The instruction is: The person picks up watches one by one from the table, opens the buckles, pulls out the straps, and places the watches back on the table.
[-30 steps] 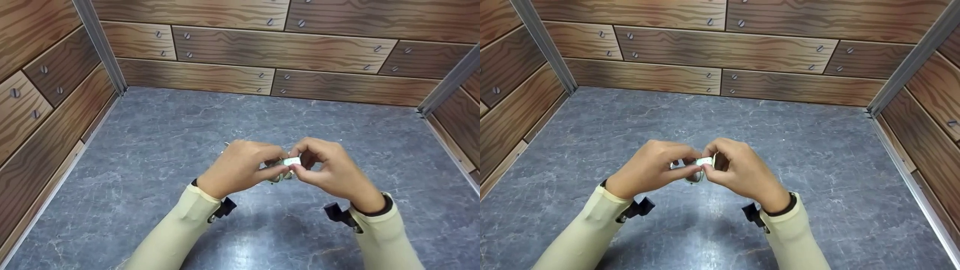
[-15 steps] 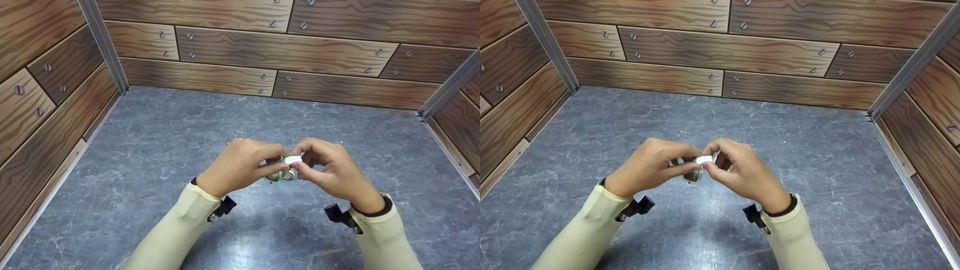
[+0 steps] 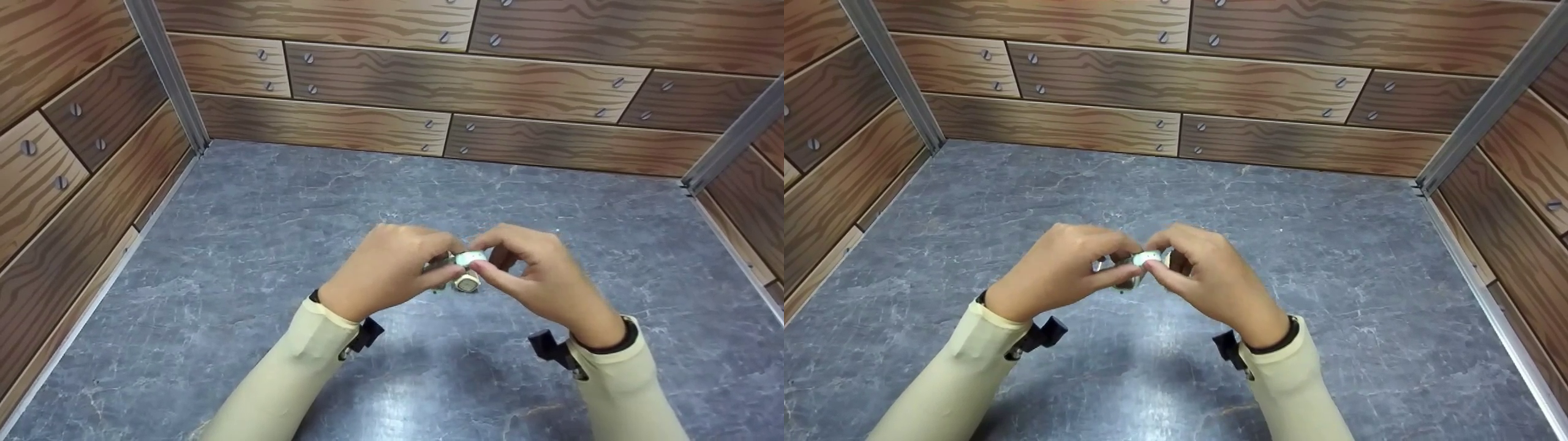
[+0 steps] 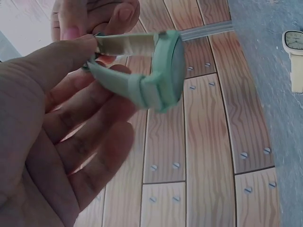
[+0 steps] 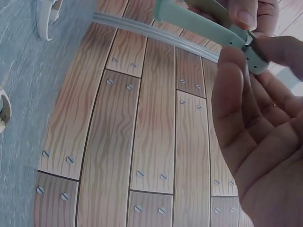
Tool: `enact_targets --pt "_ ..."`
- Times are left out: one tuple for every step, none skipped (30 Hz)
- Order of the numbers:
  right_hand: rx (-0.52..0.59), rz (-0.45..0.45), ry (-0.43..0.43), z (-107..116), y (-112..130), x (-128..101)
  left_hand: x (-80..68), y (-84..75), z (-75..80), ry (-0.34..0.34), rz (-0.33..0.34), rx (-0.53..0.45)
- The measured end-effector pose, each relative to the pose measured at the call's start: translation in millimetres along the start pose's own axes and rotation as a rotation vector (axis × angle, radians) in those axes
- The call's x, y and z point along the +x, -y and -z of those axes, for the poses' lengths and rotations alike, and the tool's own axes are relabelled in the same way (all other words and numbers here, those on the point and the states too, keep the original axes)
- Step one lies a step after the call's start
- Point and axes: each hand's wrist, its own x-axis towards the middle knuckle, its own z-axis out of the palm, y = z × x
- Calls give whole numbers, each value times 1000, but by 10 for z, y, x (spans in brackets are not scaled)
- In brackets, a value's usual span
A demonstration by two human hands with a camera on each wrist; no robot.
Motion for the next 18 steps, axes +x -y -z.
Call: enact_targets --pt "-11 -1 5 2 3 0 2 -4 -8 7 2 0" --pt "-15 -3 12 3 4 0 5 -8 -14 14 5 1" --pt "-20 -8 20 5 6 -2 6 -11 -21 21 6 1" --pt "-25 -11 26 6 8 -5 5 -12 -28 27 10 -1" --pt "-31 -11 32 7 8 -9 5 -13 -35 33 14 -5" --pt "-39 -12 36 8 9 -12 4 -14 -41 40 16 -5" --pt "-47 -14 40 9 10 -14 3 -14 -46 47 19 -7" --pt "-57 -14 42 10 12 -16 2 -15 -49 54 22 -8" --pt "-66 -12 42 11 14 -18 0 -14 -53 61 26 -12" --pt "-73 -10 42 13 16 -20 0 -14 -56 66 27 -12" --pt "-78 -9 41 14 17 -20 1 -13 -57 68 27 -11" --pt "-81 -7 38 16 19 -19 1 -13 -56 69 26 -10" --pt "-84 -5 35 17 21 -18 2 -11 -57 67 24 -12" --pt "-87 -3 32 19 22 -17 2 -8 -57 61 21 -12" --pt "-89 -2 29 20 23 -17 1 -4 -58 54 17 -10" --pt "-91 -3 25 21 26 -18 1 0 -60 45 14 -9" --pt "-93 -5 20 21 27 -17 0 4 -61 35 11 -8" --pt "-93 -8 14 21 30 -16 -1 7 -62 25 8 -9"
